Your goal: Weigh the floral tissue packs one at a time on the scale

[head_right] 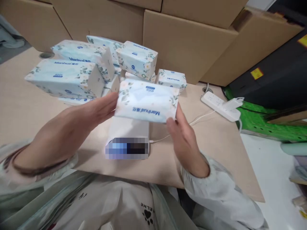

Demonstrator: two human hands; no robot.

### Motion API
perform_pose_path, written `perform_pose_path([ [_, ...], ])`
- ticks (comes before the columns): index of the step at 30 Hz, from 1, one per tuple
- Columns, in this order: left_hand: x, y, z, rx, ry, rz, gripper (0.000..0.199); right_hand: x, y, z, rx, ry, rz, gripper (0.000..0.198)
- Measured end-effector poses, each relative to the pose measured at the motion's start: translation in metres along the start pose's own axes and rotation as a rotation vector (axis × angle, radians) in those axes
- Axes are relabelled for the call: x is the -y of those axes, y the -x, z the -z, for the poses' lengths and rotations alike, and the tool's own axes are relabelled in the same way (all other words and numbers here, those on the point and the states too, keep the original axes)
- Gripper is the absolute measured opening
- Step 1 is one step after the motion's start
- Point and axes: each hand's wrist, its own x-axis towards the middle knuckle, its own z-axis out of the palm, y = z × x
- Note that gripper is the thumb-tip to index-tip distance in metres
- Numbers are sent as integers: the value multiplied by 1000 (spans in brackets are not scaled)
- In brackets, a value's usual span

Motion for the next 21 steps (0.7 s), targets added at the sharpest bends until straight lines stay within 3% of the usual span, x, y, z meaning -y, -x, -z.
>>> perform_pose_path([
  [2, 1, 27, 16, 56, 26, 46, 37, -1, 14, -14, 16, 36, 9, 63],
  [4, 10, 42, 24, 30, 59, 57, 34, -10, 22, -27, 58, 55, 11, 64],
  [8, 37, 49, 26, -50, 84, 103, 34, -35, 26, -42, 110, 66, 7, 65],
  [11, 54, 46, 21, -146, 106, 117, 38, -48, 26, -42, 30, 75, 37, 59],
  [17, 75, 36, 10, -367, 82, -45, 28, -56, 30, -40, -221, 52, 104, 40],
  [21, 80, 34, 12, -400, 75, -108, 29, -56, 31, -45, -228, 16, 117, 33],
])
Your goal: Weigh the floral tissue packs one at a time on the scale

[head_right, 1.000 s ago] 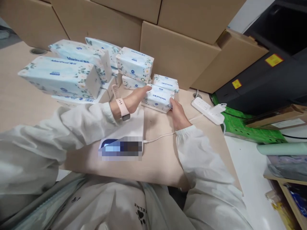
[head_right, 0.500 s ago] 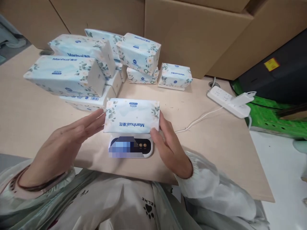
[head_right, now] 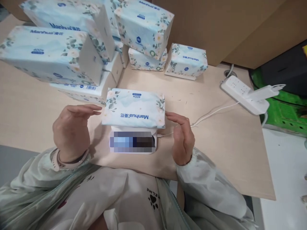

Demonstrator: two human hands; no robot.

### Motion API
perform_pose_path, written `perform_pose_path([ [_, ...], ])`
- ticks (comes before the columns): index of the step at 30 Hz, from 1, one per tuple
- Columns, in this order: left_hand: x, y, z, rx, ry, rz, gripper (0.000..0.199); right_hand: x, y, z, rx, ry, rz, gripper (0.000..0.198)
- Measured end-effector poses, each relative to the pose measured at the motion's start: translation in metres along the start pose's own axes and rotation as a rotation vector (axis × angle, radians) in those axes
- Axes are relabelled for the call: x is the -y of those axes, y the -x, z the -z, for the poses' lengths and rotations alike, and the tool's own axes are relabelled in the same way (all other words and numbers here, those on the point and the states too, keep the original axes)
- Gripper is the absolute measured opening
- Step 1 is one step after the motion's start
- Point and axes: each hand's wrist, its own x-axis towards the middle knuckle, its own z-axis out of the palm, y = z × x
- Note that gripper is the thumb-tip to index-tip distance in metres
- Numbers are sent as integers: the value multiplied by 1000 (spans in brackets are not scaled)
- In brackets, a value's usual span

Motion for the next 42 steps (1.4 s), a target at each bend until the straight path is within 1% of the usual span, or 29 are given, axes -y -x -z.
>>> perform_pose_path([
  [3, 1, 1, 2, 28, 6, 8, 32, -2, 1, -1, 30, 14, -6, 33],
  [7, -1, 3, 4, 74, 7, 32, 30, -3, 1, 0, 30, 11, 0, 32],
  [11, -2, 3, 4, 77, -44, 43, 29, -4, 2, 2, 57, 42, -2, 36],
  [16, -1, 3, 4, 84, -35, 27, 28, -8, 3, 3, 60, 58, 6, 39],
  [22, 1, 3, 5, 72, -61, 34, 27, -5, 3, 3, 69, 68, -13, 39],
  [25, 2, 3, 5, 71, -48, 26, 26, -4, 3, 3, 58, 64, -24, 38],
  [31, 2, 3, 4, 43, -89, 29, 27, -2, 4, 1, 28, 101, -33, 39],
  [35, 3, 2, 5, 34, -32, 13, 27, -4, 4, 1, 11, 82, -34, 38],
  [42, 7, 0, 7, 40, 38, -21, 26, -13, 1, 0, -43, 82, 27, 43],
])
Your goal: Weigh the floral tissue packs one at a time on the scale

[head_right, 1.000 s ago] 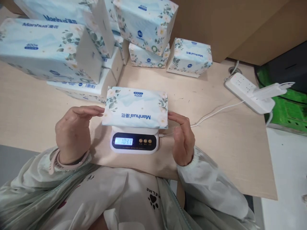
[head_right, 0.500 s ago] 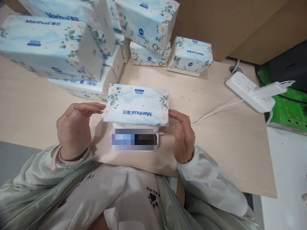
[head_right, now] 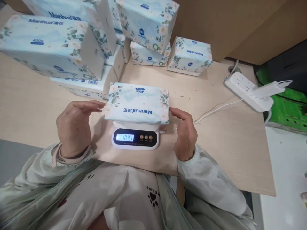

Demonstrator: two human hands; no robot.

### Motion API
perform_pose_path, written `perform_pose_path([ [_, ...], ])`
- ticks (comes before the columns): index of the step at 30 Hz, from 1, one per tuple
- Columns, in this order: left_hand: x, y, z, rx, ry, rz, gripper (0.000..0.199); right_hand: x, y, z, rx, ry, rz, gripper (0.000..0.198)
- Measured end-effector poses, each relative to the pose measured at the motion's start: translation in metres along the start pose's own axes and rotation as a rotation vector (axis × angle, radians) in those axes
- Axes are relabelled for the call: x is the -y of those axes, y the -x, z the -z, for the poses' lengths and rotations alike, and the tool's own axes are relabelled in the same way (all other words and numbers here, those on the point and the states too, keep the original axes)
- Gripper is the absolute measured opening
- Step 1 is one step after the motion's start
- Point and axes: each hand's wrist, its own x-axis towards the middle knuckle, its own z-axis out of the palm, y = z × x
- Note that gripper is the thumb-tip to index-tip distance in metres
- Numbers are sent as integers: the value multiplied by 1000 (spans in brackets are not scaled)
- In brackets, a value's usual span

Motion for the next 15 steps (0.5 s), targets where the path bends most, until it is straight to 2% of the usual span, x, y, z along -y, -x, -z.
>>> perform_pose_path([
  [15, 4, -2, 2, -19, 28, -21, 26, 1, 0, -2, -29, -25, 21, 39],
])
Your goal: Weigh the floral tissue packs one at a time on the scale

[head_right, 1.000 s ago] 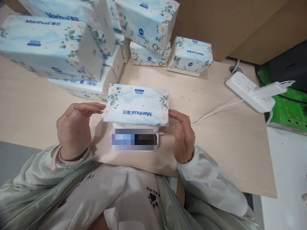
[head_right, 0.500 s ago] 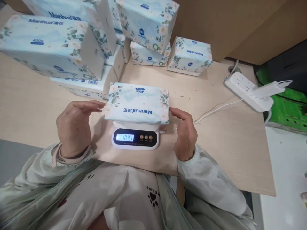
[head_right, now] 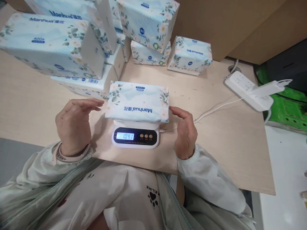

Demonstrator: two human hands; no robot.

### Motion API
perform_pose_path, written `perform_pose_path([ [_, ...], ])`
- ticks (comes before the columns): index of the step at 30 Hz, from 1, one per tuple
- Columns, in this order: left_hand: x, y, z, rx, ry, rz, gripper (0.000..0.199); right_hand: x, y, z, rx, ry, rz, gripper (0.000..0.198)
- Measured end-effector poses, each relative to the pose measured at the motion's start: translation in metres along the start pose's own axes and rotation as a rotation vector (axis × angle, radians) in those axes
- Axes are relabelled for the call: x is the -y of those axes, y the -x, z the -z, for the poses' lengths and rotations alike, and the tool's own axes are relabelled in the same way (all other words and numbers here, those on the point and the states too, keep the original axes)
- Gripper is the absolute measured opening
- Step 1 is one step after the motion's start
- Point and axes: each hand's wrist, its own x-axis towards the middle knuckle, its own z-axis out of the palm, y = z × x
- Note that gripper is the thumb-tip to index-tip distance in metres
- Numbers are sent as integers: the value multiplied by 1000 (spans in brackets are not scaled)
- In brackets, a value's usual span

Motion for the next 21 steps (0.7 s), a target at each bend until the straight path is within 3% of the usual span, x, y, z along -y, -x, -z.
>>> perform_pose_path([
  [11, 0, -1, 2, 8, -70, -14, 28, 1, 2, 2, 40, 46, -9, 42],
  [16, 2, 2, 5, 45, -164, -81, 27, -3, 0, 6, 50, 109, 2, 44],
  [18, -1, 4, 6, 106, -238, -108, 25, -5, 1, 7, 110, 147, -1, 46],
  [21, -16, 6, 3, 298, -365, -86, 29, -9, 6, 5, 274, 145, -2, 59],
])
